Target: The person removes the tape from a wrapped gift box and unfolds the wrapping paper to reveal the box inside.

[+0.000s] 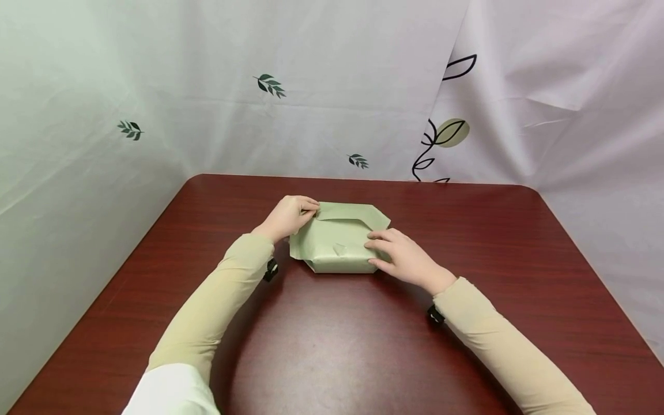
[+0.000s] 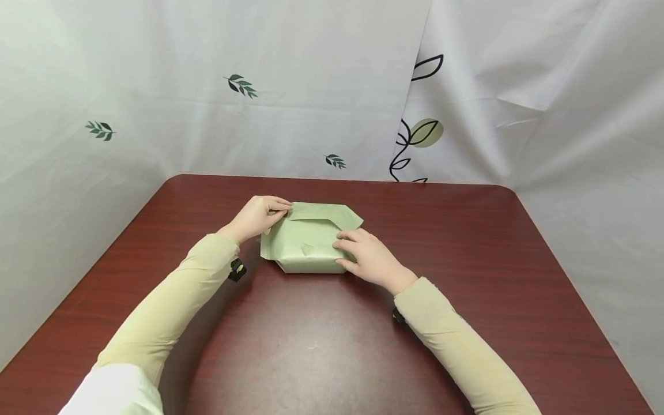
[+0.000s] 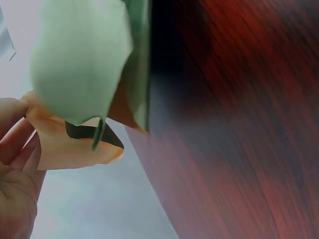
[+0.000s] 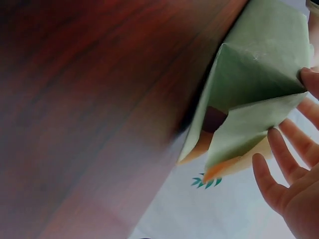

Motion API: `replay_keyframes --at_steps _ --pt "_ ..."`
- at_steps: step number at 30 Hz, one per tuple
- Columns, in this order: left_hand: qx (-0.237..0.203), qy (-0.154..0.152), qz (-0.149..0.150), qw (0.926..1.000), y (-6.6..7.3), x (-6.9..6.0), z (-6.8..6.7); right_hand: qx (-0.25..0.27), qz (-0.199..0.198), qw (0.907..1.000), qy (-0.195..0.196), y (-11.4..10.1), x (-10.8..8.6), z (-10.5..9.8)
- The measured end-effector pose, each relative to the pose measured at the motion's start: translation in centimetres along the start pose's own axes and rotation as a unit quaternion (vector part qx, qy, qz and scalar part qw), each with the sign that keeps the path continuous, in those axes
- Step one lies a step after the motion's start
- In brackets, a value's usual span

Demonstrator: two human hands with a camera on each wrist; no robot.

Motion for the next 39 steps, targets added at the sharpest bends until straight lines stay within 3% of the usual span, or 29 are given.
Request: replay_keyframes --at_steps 7,16,27,31,33,37,39 --pt "-0.025 -0.01 -0.02 0.9994 -0.7 0.7 0.1 0.0 0.0 1.0 0.0 0.0 -0.2 0.1" --pt "-0.014 -0.012 -0.024 0.9995 -2.4 2.2 0.5 -0.003 -0.003 1.0 0.004 0.1 -0.2 0.2" --pt "-0.023 -0.018 -0.07 0.9971 -3.0 4.2 0.5 0.001 -0.004 1.0 -0.004 -0.1 0.0 0.0" --pt "0.004 0.012 -0.084 0.9963 -2.9 4.9 0.2 0.003 -0.002 1.0 -0.007 0.0 0.0 0.1" --pt "0.051 0.041 -0.087 0.994 -2.8 5.2 0.1 0.003 -0.002 1.0 -0.007 -0.1 0.0 0.1" --pt "0.143 0.104 -0.092 0.9799 -2.5 5.3 -0.2 0.003 -0.003 1.0 -0.006 0.0 0.0 0.1" --pt "0.162 0.122 -0.094 0.9747 -2.4 5.3 -0.3 0.002 -0.003 1.0 -0.005 -0.1 0.0 0.0"
Point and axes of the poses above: each hand's wrist, its own x-axis towards the middle knuckle, its own z-axis out of the palm, y = z × x, the point moved 2 cm from there along x, towards the middle knuckle, and after that the axes turned 5 degrees about -x, right-handed, at the moved point
